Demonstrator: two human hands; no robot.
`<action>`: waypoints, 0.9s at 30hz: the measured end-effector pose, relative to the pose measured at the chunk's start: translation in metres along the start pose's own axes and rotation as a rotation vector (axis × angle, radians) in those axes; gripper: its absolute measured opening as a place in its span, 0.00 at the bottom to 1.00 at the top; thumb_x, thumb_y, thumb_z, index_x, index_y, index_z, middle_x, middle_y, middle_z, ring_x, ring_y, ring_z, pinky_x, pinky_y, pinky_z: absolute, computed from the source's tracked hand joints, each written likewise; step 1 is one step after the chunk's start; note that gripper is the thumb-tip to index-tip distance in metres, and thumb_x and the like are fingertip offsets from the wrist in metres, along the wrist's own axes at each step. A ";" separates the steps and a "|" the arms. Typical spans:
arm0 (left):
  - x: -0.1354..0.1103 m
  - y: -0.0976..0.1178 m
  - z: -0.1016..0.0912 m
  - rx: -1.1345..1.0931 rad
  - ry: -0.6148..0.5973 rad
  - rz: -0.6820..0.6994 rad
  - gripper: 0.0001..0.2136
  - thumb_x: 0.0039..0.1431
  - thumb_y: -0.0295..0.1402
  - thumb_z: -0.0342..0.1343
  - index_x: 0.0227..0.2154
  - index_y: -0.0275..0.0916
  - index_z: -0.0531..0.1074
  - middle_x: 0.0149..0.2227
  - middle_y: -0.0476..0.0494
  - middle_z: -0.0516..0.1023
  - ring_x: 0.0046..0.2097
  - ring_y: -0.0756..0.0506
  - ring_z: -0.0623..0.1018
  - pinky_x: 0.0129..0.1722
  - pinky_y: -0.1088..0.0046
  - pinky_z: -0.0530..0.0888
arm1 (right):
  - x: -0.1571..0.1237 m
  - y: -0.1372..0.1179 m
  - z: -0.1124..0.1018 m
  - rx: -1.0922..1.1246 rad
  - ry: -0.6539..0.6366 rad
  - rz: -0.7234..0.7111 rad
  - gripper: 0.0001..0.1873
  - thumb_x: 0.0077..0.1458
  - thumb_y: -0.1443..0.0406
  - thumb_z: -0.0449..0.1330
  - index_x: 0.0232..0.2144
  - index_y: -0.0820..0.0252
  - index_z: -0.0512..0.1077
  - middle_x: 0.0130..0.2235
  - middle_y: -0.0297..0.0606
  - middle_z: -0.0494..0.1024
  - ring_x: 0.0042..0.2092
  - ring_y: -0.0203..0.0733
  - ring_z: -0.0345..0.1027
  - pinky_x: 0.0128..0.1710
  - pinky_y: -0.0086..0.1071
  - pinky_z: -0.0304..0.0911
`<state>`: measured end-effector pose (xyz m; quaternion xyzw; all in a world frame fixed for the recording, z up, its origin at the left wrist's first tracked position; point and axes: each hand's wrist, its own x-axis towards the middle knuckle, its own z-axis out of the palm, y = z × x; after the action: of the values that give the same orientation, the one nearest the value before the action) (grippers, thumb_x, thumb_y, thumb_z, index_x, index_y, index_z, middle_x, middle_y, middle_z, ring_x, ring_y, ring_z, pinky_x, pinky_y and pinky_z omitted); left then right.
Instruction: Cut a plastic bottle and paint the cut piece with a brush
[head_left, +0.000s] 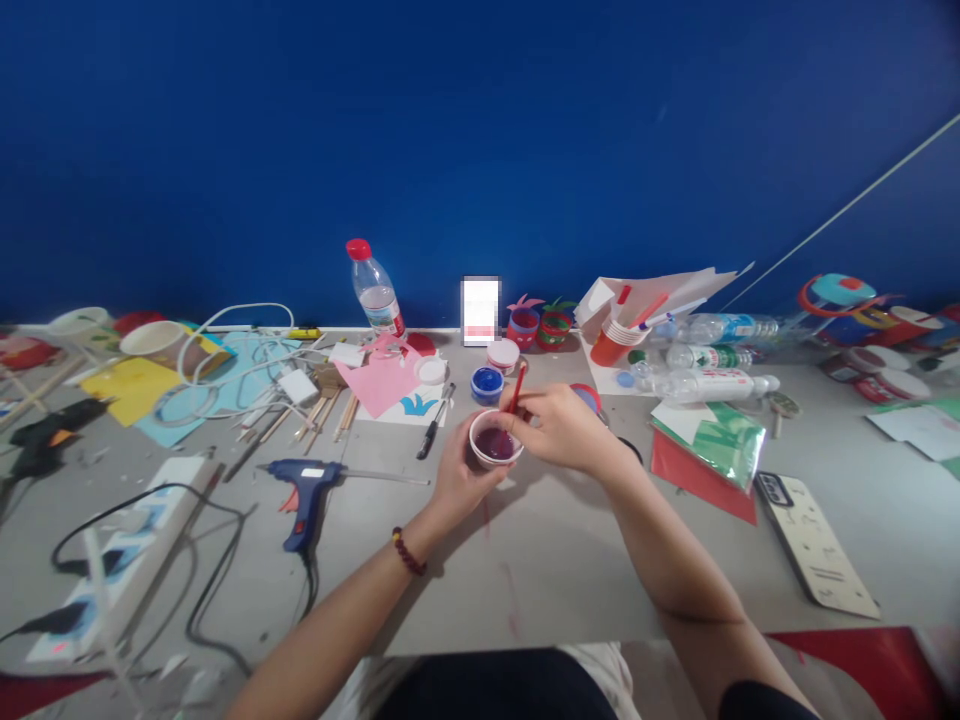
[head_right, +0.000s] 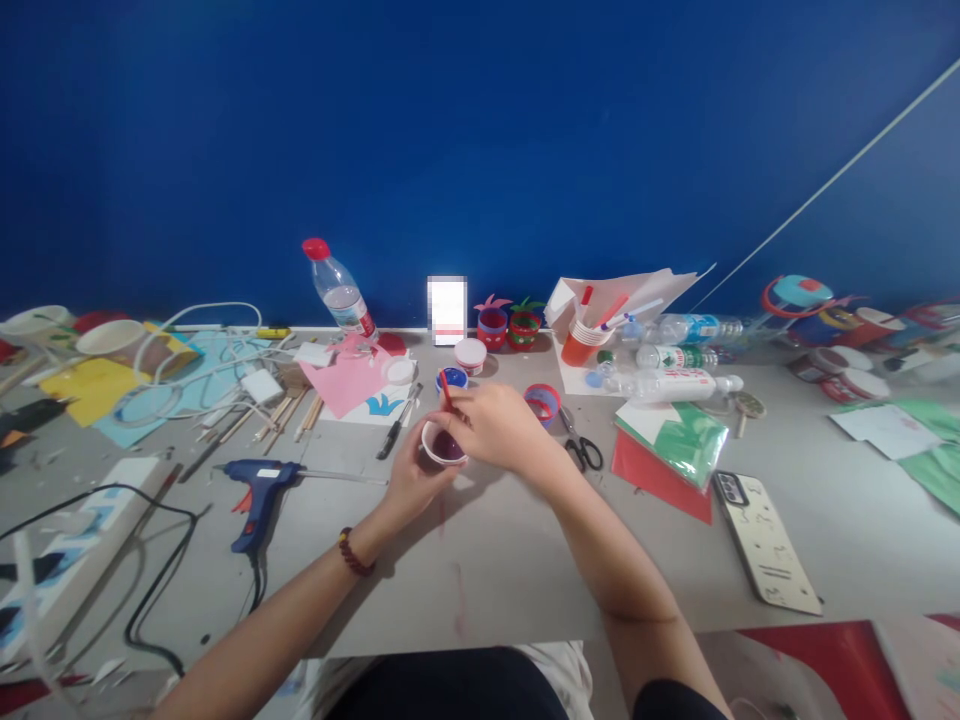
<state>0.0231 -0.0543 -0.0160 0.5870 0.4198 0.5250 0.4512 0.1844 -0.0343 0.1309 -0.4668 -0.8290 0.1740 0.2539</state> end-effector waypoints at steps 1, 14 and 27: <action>0.000 0.000 0.000 0.001 0.001 0.002 0.33 0.46 0.36 0.71 0.57 0.43 0.68 0.56 0.37 0.75 0.57 0.35 0.76 0.56 0.54 0.74 | 0.000 -0.001 -0.002 0.035 0.005 0.019 0.13 0.63 0.63 0.58 0.27 0.60 0.75 0.32 0.37 0.82 0.30 0.37 0.72 0.31 0.31 0.58; -0.001 0.005 -0.002 0.084 0.004 0.056 0.33 0.48 0.35 0.70 0.57 0.43 0.66 0.57 0.37 0.73 0.57 0.36 0.75 0.58 0.52 0.72 | 0.002 0.027 -0.025 0.414 0.407 0.310 0.17 0.55 0.51 0.64 0.29 0.57 0.69 0.23 0.34 0.77 0.26 0.41 0.76 0.26 0.33 0.70; 0.000 0.007 -0.002 0.124 0.003 0.060 0.32 0.48 0.35 0.70 0.57 0.43 0.66 0.57 0.37 0.73 0.58 0.36 0.75 0.58 0.54 0.72 | 0.000 0.041 -0.038 0.419 0.486 0.346 0.24 0.49 0.44 0.66 0.29 0.57 0.68 0.23 0.35 0.77 0.25 0.44 0.77 0.25 0.35 0.73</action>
<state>0.0216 -0.0562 -0.0096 0.6253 0.4343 0.5121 0.3977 0.2348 -0.0118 0.1404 -0.5657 -0.5996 0.2643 0.5006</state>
